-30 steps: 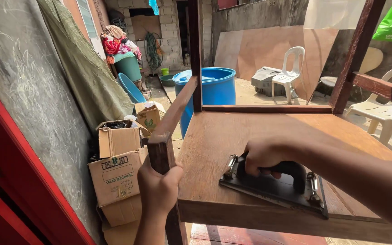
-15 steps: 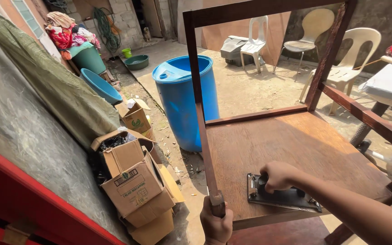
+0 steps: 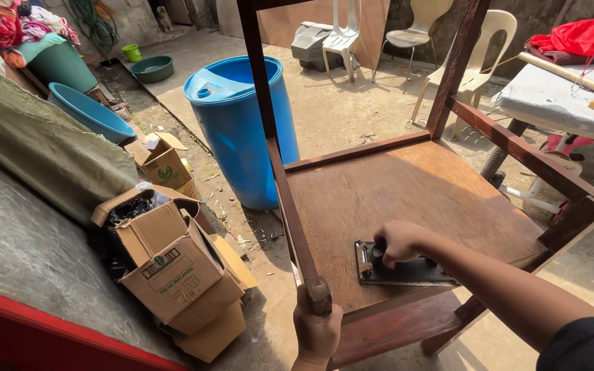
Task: Sanding a wooden chair using a manual hand sander.
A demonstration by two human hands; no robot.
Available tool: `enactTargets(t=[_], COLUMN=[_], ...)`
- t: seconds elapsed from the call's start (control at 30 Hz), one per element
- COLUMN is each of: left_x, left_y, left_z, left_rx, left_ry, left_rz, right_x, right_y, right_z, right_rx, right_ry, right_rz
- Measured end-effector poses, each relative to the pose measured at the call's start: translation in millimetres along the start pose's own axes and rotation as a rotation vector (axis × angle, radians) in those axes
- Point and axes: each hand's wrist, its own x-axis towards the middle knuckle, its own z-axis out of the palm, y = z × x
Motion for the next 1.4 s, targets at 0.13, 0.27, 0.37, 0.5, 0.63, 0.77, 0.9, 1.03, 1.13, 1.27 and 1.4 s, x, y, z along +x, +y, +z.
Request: enactTargets(t=[0.13,0.27,0.37,0.5,0.63,0.77,0.9,1.03,1.13,1.27,1.4], left_x=[3.6,58.9,103.7,225.6,359.4,482.8,555.3,573.6,570.6,552.8,538.3], left_y=[-33.6,-131.6,-87.6,15.2,75.4,110.6,116.9,99.9,105.5,110.0,112.4], left_z=[-27.7,-79.7,-119.5,-124.7,-96.2,-27.5,47.2,82.7,95.8,90.7,86.3], left_rx=[-0.205,-0.459,-0.317,-0.349,-0.347,-0.131,-0.292,-0.497,-0.617,-0.618,-0.598], left_ry=[-0.279,-0.584,-0.38,-0.201,-0.267,-0.323,-0.567,-0.772,-0.786,-0.672,-0.575], left_rz=[-0.07,-0.472,-0.591,-0.221,0.139,0.265,0.326,0.198,0.216,0.22,0.226], right_x=[-12.9,-12.3,-16.3,-13.8,-25.8,-30.1,-47.0,-50.1,-31.0,21.5,130.4], right_y=[-7.6,-7.7,-11.2,-3.3,-2.7,25.9,27.0,-65.4,-87.2,-108.6,-101.5], right_z=[-6.0,-12.0,-7.4,-6.2,-14.1,-0.1,4.5,-41.7,-44.7,-52.1,-76.2], right_rx=[-0.034,-0.043,-0.062,-0.039,0.042,0.141,0.868,1.398,1.445,1.59,1.666], right_ry=[0.062,0.104,0.042,0.039,-0.046,0.087,0.145,-0.049,-0.067,-0.136,-0.08], right_rz=[0.032,0.028,0.004,0.035,0.221,0.304,0.6,0.834,0.757,0.688,0.583])
